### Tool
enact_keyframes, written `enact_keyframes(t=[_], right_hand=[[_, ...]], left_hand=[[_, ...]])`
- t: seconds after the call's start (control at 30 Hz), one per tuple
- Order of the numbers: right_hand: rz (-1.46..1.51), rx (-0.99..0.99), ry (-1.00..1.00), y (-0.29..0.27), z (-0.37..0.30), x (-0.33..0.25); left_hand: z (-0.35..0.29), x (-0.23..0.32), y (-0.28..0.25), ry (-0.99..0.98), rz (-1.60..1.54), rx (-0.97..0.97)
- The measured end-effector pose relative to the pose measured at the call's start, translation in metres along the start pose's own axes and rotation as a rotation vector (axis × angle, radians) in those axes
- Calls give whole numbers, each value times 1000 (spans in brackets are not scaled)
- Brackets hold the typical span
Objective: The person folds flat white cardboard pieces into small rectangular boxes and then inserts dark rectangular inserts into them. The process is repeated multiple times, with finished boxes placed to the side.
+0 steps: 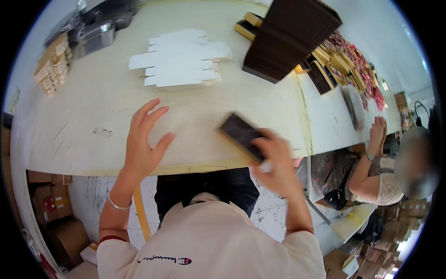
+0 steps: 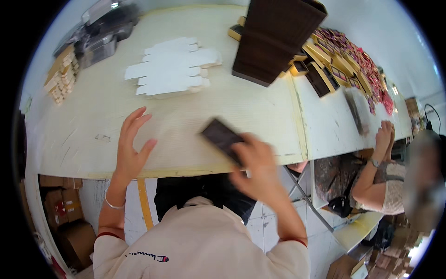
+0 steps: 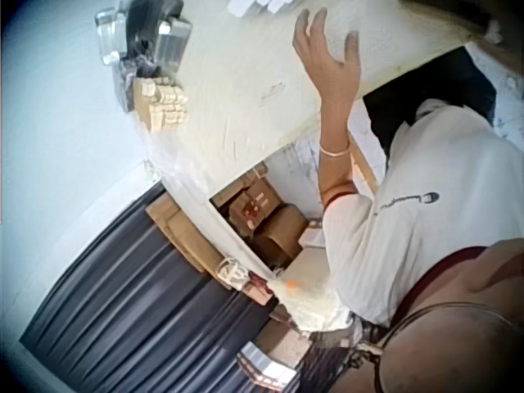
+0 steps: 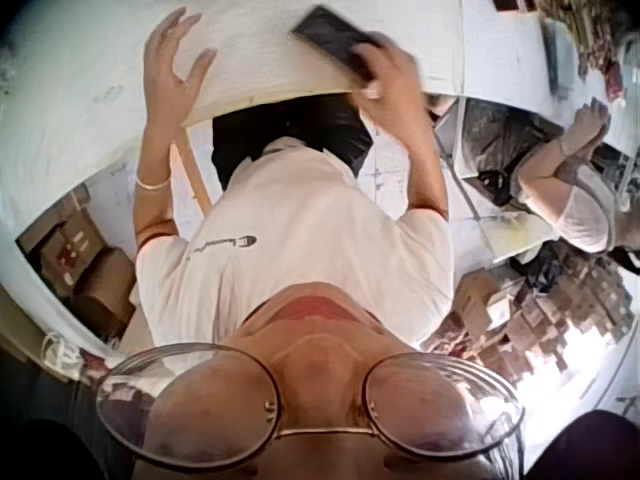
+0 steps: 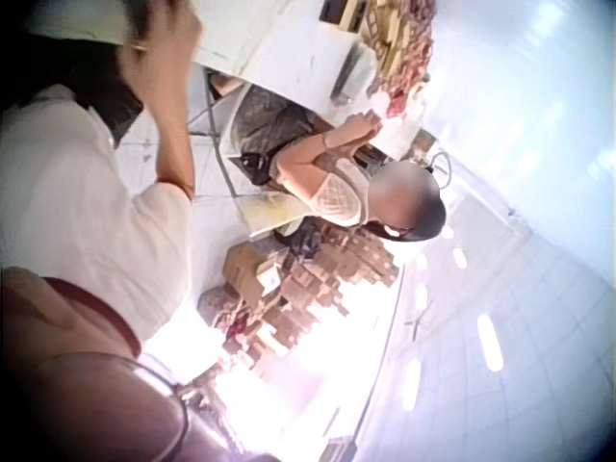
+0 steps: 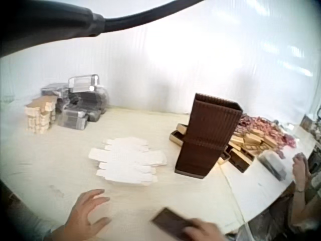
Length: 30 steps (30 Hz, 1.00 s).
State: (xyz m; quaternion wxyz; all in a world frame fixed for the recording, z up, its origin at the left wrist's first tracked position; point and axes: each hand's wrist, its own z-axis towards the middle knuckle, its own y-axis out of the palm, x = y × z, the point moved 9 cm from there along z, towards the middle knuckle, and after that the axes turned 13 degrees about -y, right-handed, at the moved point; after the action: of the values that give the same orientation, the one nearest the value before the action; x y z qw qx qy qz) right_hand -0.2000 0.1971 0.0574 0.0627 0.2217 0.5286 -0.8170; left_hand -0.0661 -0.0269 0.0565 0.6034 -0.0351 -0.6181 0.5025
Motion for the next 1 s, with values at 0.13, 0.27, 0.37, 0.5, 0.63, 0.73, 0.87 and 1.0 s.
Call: enact_keyframes(t=[0.13,0.27,0.37,0.5,0.63,0.73,0.87,1.0], right_hand=[[-175,132,211,-89,-31,98],[-393,251,251,-115,-49,182],[-242,307,144,-93,-22,159],[-180,308,109,-72,-8,112],[-91,343,58,-61,5,83],[-54,347,24,-54,11,74],[-39,380,-68,-46,21,41],[-160,438,-410,-20,9,-33]], left_hand=[[36,-4,-1,116,141,-17],[82,7,24,279,411,102],[103,-16,41,178,571,-30],[111,-19,48,229,628,-72],[99,-8,54,369,708,-17],[97,-1,38,362,436,70],[91,24,3,426,283,160],[-12,81,-7,844,334,349]])
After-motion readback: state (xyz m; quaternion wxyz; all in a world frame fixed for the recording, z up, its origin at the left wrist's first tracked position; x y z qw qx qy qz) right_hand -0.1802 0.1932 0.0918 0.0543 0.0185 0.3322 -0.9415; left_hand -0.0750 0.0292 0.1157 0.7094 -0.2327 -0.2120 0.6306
